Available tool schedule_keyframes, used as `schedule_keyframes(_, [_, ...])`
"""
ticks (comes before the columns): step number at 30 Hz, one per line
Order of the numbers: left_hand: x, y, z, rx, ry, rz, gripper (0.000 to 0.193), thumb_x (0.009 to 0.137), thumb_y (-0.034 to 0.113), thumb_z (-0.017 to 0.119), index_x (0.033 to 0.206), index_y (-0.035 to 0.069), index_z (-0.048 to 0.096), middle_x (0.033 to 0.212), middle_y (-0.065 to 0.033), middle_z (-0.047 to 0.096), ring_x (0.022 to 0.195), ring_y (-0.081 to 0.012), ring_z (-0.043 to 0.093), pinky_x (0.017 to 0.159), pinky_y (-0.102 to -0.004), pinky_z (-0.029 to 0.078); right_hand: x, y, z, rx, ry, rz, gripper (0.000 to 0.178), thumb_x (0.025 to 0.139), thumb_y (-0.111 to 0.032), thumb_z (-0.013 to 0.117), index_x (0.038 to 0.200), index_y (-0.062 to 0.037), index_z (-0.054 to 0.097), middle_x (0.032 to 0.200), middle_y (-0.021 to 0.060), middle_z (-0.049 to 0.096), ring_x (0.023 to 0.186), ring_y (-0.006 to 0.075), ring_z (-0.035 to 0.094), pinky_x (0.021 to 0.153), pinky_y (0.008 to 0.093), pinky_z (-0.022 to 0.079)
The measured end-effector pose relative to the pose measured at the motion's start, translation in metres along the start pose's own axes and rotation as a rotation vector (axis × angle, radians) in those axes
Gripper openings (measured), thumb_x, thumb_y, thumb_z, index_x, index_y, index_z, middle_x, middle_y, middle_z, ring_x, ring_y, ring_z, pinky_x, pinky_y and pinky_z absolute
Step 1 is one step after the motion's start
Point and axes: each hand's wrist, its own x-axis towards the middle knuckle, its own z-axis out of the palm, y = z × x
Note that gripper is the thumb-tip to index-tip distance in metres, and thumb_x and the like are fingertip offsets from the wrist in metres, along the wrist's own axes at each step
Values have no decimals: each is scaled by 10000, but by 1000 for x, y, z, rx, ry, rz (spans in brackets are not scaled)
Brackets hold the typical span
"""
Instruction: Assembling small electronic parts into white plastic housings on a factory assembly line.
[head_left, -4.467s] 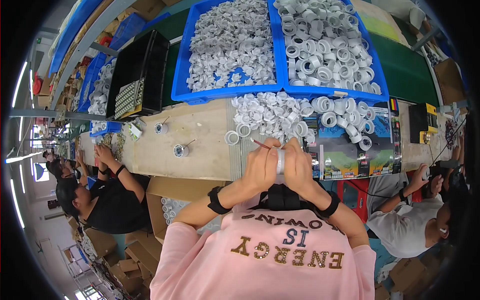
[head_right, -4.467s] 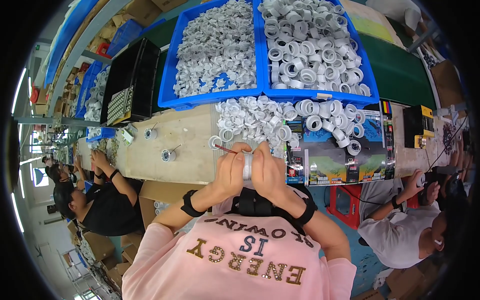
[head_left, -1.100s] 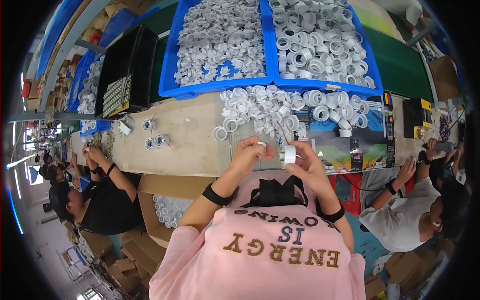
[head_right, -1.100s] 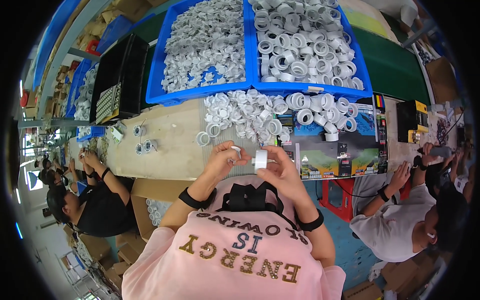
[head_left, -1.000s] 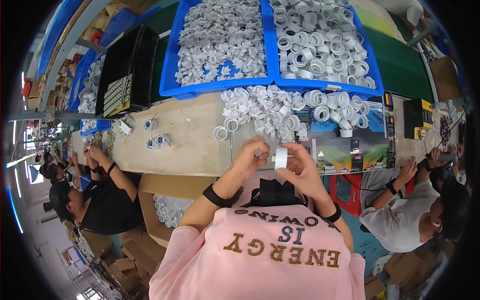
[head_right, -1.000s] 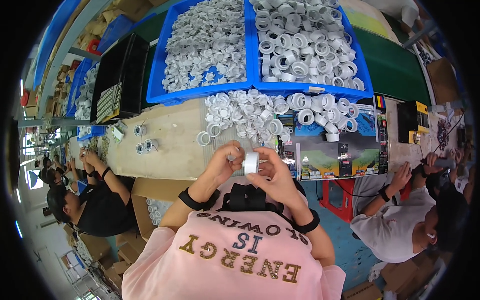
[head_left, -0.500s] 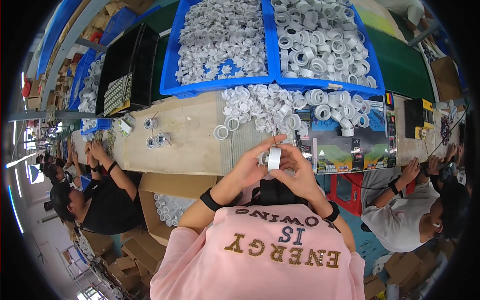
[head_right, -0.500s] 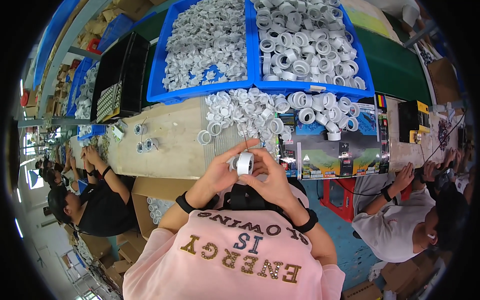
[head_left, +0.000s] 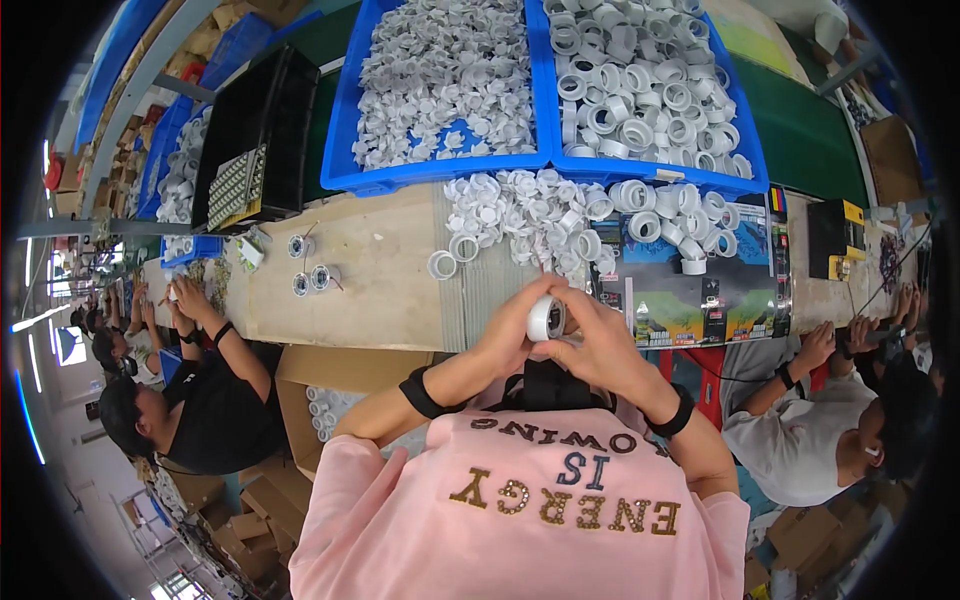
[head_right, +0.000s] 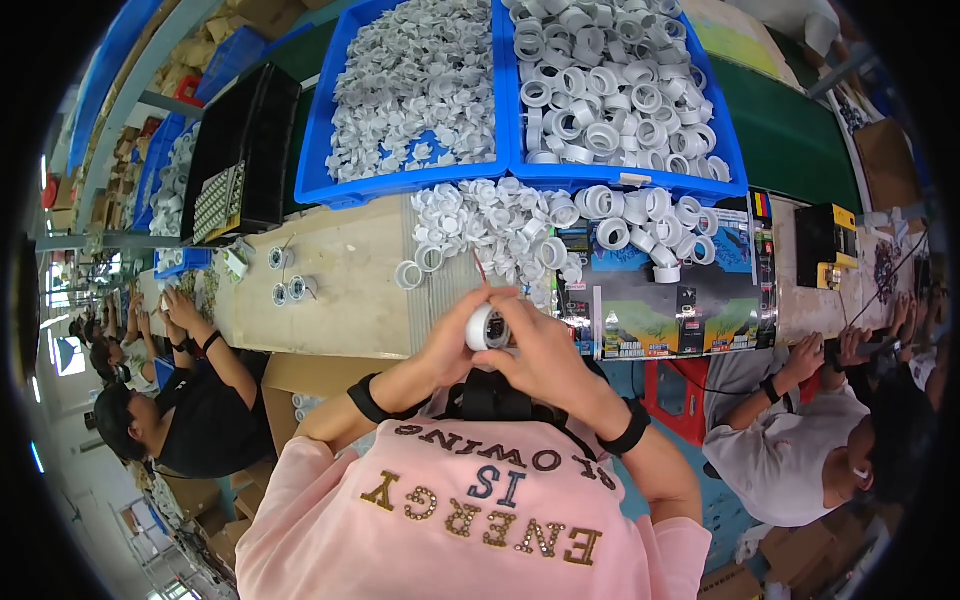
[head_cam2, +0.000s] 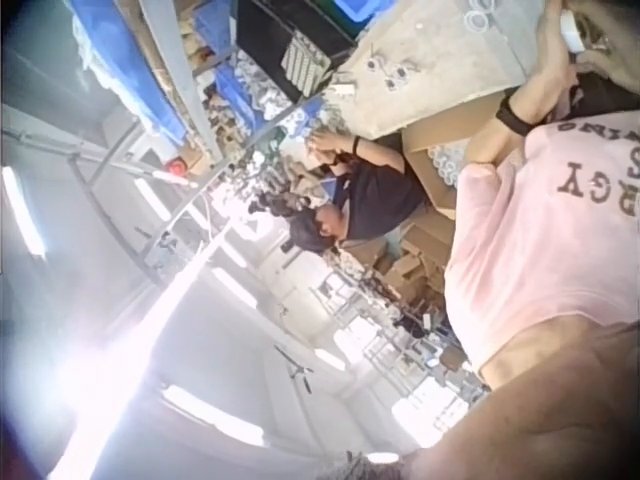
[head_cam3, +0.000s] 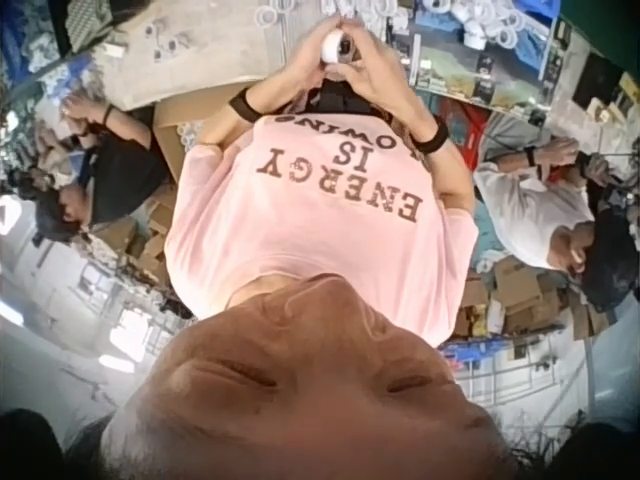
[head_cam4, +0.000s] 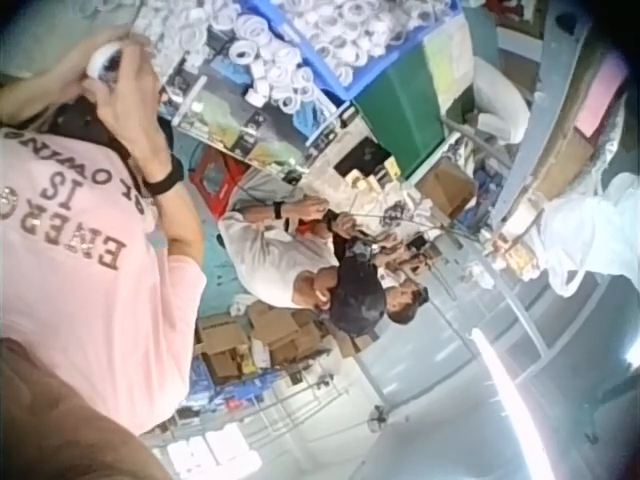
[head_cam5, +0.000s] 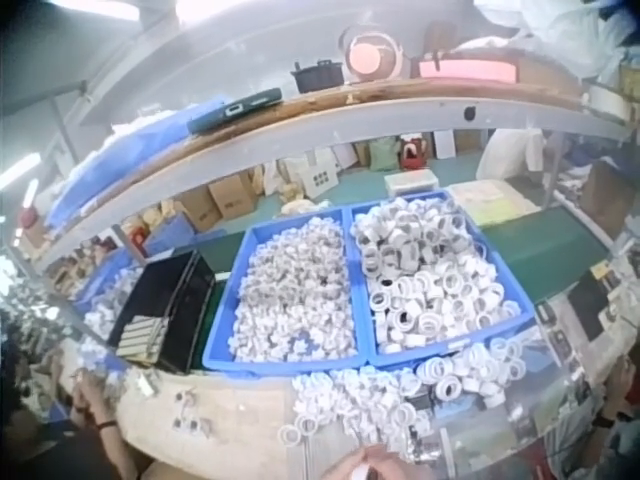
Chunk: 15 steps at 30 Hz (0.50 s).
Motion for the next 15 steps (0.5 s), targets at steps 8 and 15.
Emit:
schedule_keyframes(8, [17, -17, -69, -126, -179, -144, 449, 888, 410, 410, 1117, 42, 529, 908, -122, 631, 702, -210, 630, 593, -279, 515, 20, 131, -44, -251, 374, 252, 397, 782, -218, 626, 1133, -57, 532, 691, 140, 624, 626, 263, 605, 577, 370, 452])
schedule_keyframes(15, [10, -25, -74, -130, 54, 75, 152, 789, 114, 639, 851, 39, 522, 874, -85, 595, 792, -189, 609, 682, -324, 521, 30, 223, -78, -821, 358, 204, 271, 799, -141, 568, 1057, -56, 568, 743, 208, 616, 710, 392, 592, 616, 461, 444])
